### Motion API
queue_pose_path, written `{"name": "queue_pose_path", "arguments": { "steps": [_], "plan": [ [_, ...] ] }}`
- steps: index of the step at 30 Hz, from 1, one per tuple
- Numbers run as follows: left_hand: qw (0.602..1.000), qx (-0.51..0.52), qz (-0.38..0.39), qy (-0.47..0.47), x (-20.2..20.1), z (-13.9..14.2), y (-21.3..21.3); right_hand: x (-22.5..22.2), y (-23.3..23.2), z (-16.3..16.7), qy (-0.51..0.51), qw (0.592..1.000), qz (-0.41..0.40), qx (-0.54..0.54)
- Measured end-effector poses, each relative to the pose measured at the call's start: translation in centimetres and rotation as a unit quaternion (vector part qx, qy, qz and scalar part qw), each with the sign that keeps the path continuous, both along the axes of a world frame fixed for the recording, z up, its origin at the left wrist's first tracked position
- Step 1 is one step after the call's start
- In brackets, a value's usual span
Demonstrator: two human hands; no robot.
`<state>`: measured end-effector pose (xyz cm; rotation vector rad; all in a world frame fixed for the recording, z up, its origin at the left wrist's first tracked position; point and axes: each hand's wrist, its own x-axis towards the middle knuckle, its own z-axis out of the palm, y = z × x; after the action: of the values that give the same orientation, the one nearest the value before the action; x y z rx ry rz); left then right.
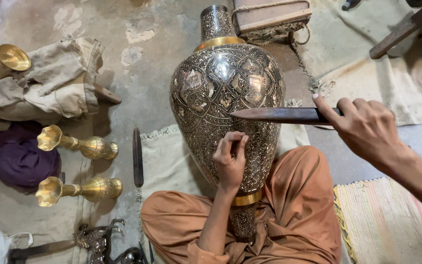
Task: The person sits cross-legged on the floor holding a large engraved brass vase between their legs. They hold a chisel against the vase surface with one hand and strike it with a wooden mallet held in the other hand, working across the decorated surface throughout the episode.
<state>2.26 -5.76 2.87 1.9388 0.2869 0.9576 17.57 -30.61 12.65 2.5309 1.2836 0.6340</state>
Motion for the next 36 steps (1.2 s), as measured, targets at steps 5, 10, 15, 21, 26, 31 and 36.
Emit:
{"name": "queue_pose_path", "arguments": {
  "steps": [5, 10, 15, 21, 26, 31, 36],
  "plan": [
    [0.998, -0.035, -0.006, -0.042, 0.1, -1.6, -0.2, -0.2, 0.6, 3.8, -0.013, 0.992, 0.078, 0.102],
    [0.998, -0.049, 0.027, 0.015, 0.4, -3.6, -0.2, -1.2, 3.4, 5.3, 0.016, 0.983, 0.141, 0.115],
    [0.998, -0.039, 0.046, 0.022, 0.3, -4.3, -0.5, -1.8, 3.8, 7.7, -0.104, 0.982, 0.158, 0.007],
    [0.999, -0.014, 0.039, -0.035, 0.1, -2.9, -0.8, -2.3, 5.4, 8.1, 0.113, 0.968, 0.158, 0.157],
    [0.998, -0.042, 0.029, -0.035, 0.0, -2.4, -1.0, -2.2, 4.9, 8.9, 0.005, 0.986, 0.145, 0.077],
    [0.999, -0.009, 0.037, -0.036, 0.3, -2.6, -0.7, -3.0, 6.3, 8.8, 0.107, 0.954, 0.207, 0.191],
    [0.998, -0.031, 0.032, -0.044, 0.5, -3.0, -0.7, -2.8, 5.6, 9.2, -0.065, 0.983, 0.156, 0.071]
  ]
}}
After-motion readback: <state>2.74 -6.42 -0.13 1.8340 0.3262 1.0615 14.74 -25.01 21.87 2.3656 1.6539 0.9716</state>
